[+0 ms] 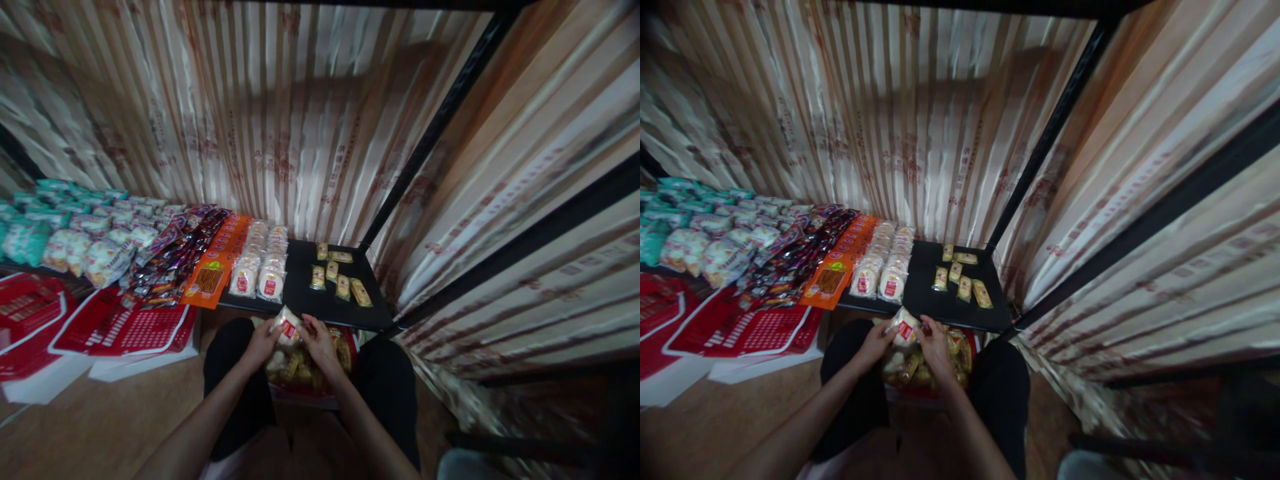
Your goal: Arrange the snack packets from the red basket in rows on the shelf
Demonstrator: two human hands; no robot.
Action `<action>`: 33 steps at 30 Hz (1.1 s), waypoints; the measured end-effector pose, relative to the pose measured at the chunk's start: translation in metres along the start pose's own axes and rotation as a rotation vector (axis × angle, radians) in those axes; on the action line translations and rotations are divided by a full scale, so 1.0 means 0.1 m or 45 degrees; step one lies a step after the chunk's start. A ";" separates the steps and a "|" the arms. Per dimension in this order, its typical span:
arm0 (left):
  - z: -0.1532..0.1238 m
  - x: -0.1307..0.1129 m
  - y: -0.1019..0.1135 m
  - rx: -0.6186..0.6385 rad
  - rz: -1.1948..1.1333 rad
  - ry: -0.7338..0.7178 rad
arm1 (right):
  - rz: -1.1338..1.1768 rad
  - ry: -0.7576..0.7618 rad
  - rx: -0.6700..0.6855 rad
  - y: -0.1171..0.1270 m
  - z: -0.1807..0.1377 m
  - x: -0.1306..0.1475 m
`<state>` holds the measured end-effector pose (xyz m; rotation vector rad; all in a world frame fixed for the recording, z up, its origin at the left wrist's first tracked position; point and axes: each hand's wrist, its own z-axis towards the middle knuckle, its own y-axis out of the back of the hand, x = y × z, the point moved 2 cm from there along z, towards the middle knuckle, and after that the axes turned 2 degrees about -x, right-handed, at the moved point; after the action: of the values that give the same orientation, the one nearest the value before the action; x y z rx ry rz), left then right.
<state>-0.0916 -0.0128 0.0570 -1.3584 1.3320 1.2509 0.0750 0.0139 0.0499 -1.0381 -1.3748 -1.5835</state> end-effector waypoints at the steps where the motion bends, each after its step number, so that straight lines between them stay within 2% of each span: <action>1: -0.01 -0.02 0.00 -0.010 -0.065 0.034 | 0.005 -0.022 -0.005 0.00 0.00 -0.01; 3: -0.05 -0.06 -0.01 -0.028 -0.197 0.115 | 0.085 -0.124 -0.018 -0.02 -0.02 -0.02; 9: -0.15 -0.09 -0.13 -0.131 -0.748 0.292 | 0.615 -0.486 0.010 -0.19 -0.20 0.04; 11: -0.19 -0.07 -0.18 -0.161 -0.859 0.306 | 0.716 -0.529 0.070 -0.24 -0.26 0.12; 14: -0.22 0.00 -0.21 -0.173 -0.893 0.317 | 0.768 -0.495 0.128 -0.25 -0.28 0.25; 17: -0.20 0.08 -0.15 -0.189 -0.657 0.335 | 0.643 -0.402 0.098 -0.21 -0.20 0.35; 19: -0.17 0.09 -0.05 -0.339 -0.361 0.289 | 0.497 -0.289 0.112 -0.17 -0.08 0.41; 22: -0.14 -0.01 0.13 -0.648 0.114 0.018 | 0.227 -0.070 0.202 -0.16 0.15 0.53; 24: -0.13 -0.12 0.19 -0.734 0.368 -0.221 | 0.033 0.061 0.284 -0.19 0.29 0.62; 28: -0.09 -0.28 0.21 -0.684 0.731 -0.527 | -0.271 0.240 0.374 -0.34 0.54 0.79; 30: -0.03 -0.30 0.20 -0.648 0.828 -0.578 | -0.376 0.311 0.390 -0.43 0.63 0.86; 33: 0.11 -0.25 0.18 -0.610 0.909 -0.558 | -0.485 0.364 0.394 -0.55 0.73 0.90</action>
<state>-0.1086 0.0005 0.0817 -0.8136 1.2762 2.3149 -0.0022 0.0882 0.1203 -0.3623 -1.6119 -1.6386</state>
